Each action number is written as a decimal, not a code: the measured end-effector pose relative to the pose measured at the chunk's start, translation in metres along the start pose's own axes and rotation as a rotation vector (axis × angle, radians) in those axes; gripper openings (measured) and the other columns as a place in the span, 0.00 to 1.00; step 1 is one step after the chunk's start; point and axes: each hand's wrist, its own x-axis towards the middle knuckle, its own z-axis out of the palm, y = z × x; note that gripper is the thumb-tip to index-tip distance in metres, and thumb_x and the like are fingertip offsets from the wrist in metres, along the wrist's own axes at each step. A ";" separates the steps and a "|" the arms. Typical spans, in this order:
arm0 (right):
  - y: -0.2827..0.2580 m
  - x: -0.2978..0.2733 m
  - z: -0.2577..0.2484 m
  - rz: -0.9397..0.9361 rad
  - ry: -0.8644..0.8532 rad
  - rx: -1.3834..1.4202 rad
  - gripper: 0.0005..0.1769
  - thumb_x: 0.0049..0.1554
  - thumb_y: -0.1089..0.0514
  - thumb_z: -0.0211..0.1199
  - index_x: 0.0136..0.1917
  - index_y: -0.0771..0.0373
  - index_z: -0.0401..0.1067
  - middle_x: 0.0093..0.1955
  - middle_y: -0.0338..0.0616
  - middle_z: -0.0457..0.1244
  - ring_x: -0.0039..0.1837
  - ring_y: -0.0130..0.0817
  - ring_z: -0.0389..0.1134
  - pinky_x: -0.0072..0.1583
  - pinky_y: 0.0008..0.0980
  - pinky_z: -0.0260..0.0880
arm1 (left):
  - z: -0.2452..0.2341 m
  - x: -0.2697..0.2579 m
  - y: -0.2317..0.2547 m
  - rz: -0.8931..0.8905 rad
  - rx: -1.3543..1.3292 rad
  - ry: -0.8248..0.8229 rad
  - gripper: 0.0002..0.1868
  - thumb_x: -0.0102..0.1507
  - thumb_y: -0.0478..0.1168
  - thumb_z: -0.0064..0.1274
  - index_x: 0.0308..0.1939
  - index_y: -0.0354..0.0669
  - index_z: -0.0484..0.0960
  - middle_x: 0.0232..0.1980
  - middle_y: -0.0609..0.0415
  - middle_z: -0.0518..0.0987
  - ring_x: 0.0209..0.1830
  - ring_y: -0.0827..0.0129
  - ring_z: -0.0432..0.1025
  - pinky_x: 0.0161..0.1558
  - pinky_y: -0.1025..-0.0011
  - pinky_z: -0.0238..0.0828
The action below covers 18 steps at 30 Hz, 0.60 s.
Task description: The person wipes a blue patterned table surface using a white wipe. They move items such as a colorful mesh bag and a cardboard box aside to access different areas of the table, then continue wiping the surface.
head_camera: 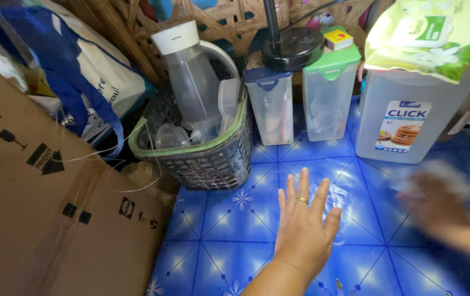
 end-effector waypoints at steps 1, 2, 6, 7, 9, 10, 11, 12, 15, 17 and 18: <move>-0.039 -0.022 -0.005 -0.053 0.033 0.136 0.37 0.57 0.37 0.51 0.74 0.54 0.57 0.80 0.47 0.51 0.80 0.48 0.51 0.77 0.49 0.52 | 0.002 -0.001 0.005 0.000 -0.001 -0.002 0.30 0.71 0.50 0.45 0.75 0.43 0.66 0.83 0.34 0.48 0.82 0.33 0.39 0.76 0.42 0.32; -0.073 -0.049 -0.012 -0.199 0.053 0.238 0.42 0.55 0.38 0.55 0.77 0.58 0.53 0.79 0.50 0.49 0.80 0.49 0.47 0.76 0.51 0.46 | 0.004 -0.002 0.008 -0.001 -0.003 -0.004 0.30 0.71 0.50 0.45 0.76 0.43 0.66 0.83 0.34 0.48 0.82 0.33 0.39 0.75 0.42 0.32; -0.127 -0.115 -0.040 -0.537 -0.142 0.365 0.46 0.58 0.40 0.61 0.81 0.60 0.47 0.84 0.52 0.42 0.84 0.53 0.37 0.76 0.55 0.37 | 0.010 -0.002 0.017 -0.010 0.026 -0.015 0.30 0.70 0.51 0.45 0.75 0.45 0.67 0.82 0.35 0.49 0.81 0.34 0.40 0.75 0.41 0.32; -0.118 -0.118 -0.041 -0.568 -0.148 0.397 0.44 0.58 0.43 0.60 0.81 0.59 0.49 0.84 0.51 0.43 0.84 0.52 0.39 0.76 0.52 0.38 | 0.012 -0.002 0.020 -0.018 0.032 -0.013 0.30 0.70 0.51 0.45 0.75 0.46 0.67 0.82 0.35 0.49 0.81 0.34 0.40 0.75 0.41 0.33; -0.082 -0.108 -0.033 -0.632 -0.159 0.459 0.41 0.59 0.47 0.60 0.81 0.57 0.53 0.85 0.50 0.45 0.84 0.49 0.43 0.75 0.47 0.41 | 0.018 -0.002 0.027 -0.024 0.030 -0.012 0.30 0.70 0.51 0.45 0.75 0.46 0.67 0.82 0.35 0.50 0.81 0.34 0.40 0.75 0.41 0.33; -0.061 -0.097 -0.022 -0.538 -0.109 0.414 0.38 0.58 0.44 0.59 0.78 0.54 0.56 0.82 0.46 0.48 0.83 0.44 0.46 0.77 0.44 0.44 | 0.021 -0.002 0.032 -0.023 0.020 -0.013 0.30 0.70 0.51 0.45 0.75 0.46 0.67 0.82 0.36 0.50 0.81 0.34 0.40 0.75 0.41 0.33; -0.038 -0.077 -0.009 -0.447 -0.059 0.368 0.36 0.57 0.42 0.58 0.76 0.52 0.59 0.80 0.41 0.51 0.81 0.39 0.50 0.78 0.41 0.47 | 0.025 0.000 0.037 -0.022 0.014 -0.012 0.30 0.70 0.51 0.45 0.75 0.46 0.67 0.82 0.36 0.49 0.81 0.35 0.40 0.75 0.42 0.32; -0.008 -0.061 0.004 -0.355 -0.010 0.323 0.33 0.56 0.40 0.58 0.73 0.49 0.61 0.77 0.37 0.54 0.79 0.34 0.54 0.80 0.38 0.50 | 0.030 0.002 0.044 -0.025 0.002 -0.017 0.30 0.70 0.51 0.45 0.75 0.46 0.66 0.82 0.36 0.49 0.81 0.35 0.40 0.75 0.42 0.32; 0.096 -0.008 0.022 -0.256 -0.070 -0.040 0.25 0.61 0.36 0.49 0.69 0.42 0.63 0.78 0.39 0.54 0.81 0.39 0.53 0.80 0.39 0.51 | 0.040 0.007 0.065 -0.040 -0.014 -0.028 0.31 0.69 0.51 0.46 0.75 0.45 0.66 0.82 0.36 0.49 0.81 0.35 0.39 0.75 0.42 0.31; 0.146 0.016 0.020 -0.170 -0.054 -0.260 0.32 0.60 0.33 0.47 0.72 0.46 0.60 0.78 0.41 0.54 0.79 0.45 0.53 0.74 0.42 0.54 | 0.048 0.011 0.081 -0.055 -0.014 -0.034 0.31 0.69 0.51 0.46 0.75 0.45 0.67 0.82 0.36 0.50 0.82 0.35 0.39 0.75 0.42 0.30; 0.152 0.026 0.020 -0.081 0.030 -0.115 0.44 0.58 0.32 0.50 0.78 0.61 0.57 0.76 0.48 0.56 0.75 0.54 0.54 0.68 0.47 0.57 | 0.051 0.011 0.087 -0.052 -0.015 -0.039 0.31 0.69 0.50 0.46 0.75 0.45 0.66 0.82 0.36 0.49 0.81 0.35 0.39 0.75 0.43 0.31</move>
